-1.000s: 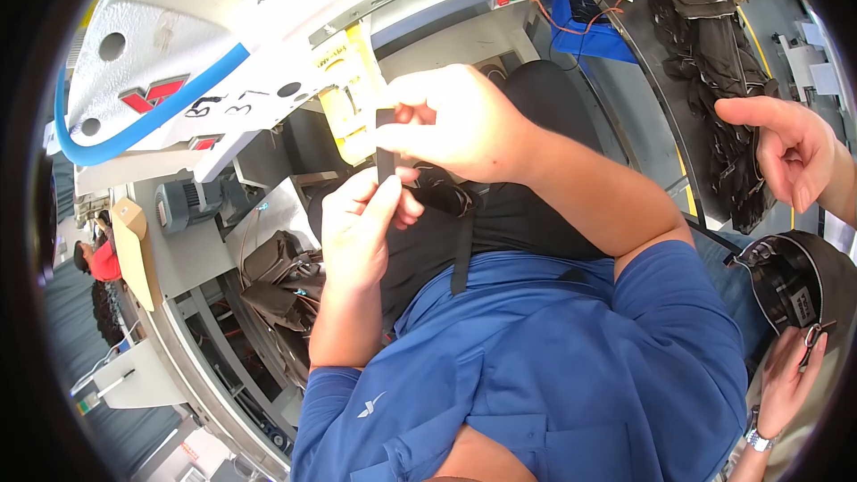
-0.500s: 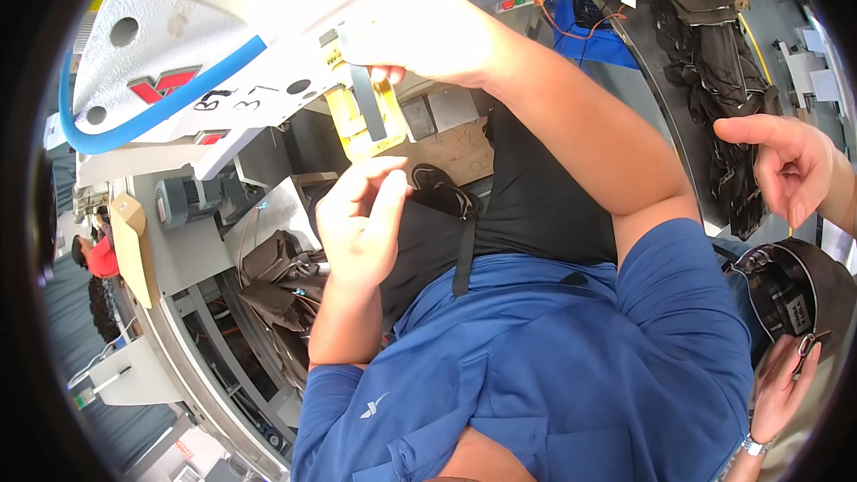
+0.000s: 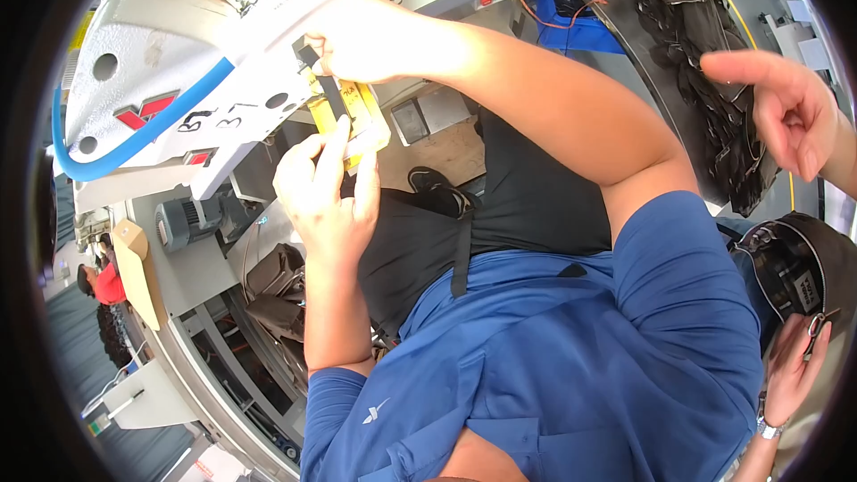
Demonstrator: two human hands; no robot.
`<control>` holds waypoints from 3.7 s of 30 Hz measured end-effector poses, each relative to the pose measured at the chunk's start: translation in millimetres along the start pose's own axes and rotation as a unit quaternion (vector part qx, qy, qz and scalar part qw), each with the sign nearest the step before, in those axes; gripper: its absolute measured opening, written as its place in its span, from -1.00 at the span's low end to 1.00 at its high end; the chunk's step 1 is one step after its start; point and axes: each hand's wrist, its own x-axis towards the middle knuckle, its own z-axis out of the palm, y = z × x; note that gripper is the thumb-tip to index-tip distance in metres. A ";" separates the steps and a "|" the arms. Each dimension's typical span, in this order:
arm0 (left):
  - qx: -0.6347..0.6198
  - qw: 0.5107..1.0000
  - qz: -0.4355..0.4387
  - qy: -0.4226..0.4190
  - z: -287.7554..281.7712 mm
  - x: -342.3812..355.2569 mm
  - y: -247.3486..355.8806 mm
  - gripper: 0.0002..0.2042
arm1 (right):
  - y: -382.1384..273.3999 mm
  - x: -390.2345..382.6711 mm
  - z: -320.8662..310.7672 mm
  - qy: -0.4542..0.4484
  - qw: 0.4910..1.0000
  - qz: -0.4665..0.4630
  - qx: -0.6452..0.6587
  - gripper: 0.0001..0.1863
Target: Sewing leather components to assemble a bag using an industrial sewing machine.
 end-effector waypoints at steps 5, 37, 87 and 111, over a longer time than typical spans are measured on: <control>0.021 0.999 0.006 -0.028 1.3 1.7 -0.6 -0.57 | -8.9 0.2 -0.4 0.020 0.999 0.003 0.028 -0.82; 0.025 0.999 -0.002 -0.037 2.8 1.1 -0.6 -0.53 | -3.6 0.0 7.4 0.158 0.975 -0.118 -0.099 -0.86; -0.128 0.990 -0.066 0.003 -1.5 -26.3 -2.8 -0.51 | 7.1 -11.7 3.1 0.072 0.982 0.089 0.148 -0.70; -0.569 0.756 -0.309 -0.096 -11.5 -59.6 7.7 -0.64 | -51.0 -130.6 9.5 0.116 0.809 0.251 0.519 -0.85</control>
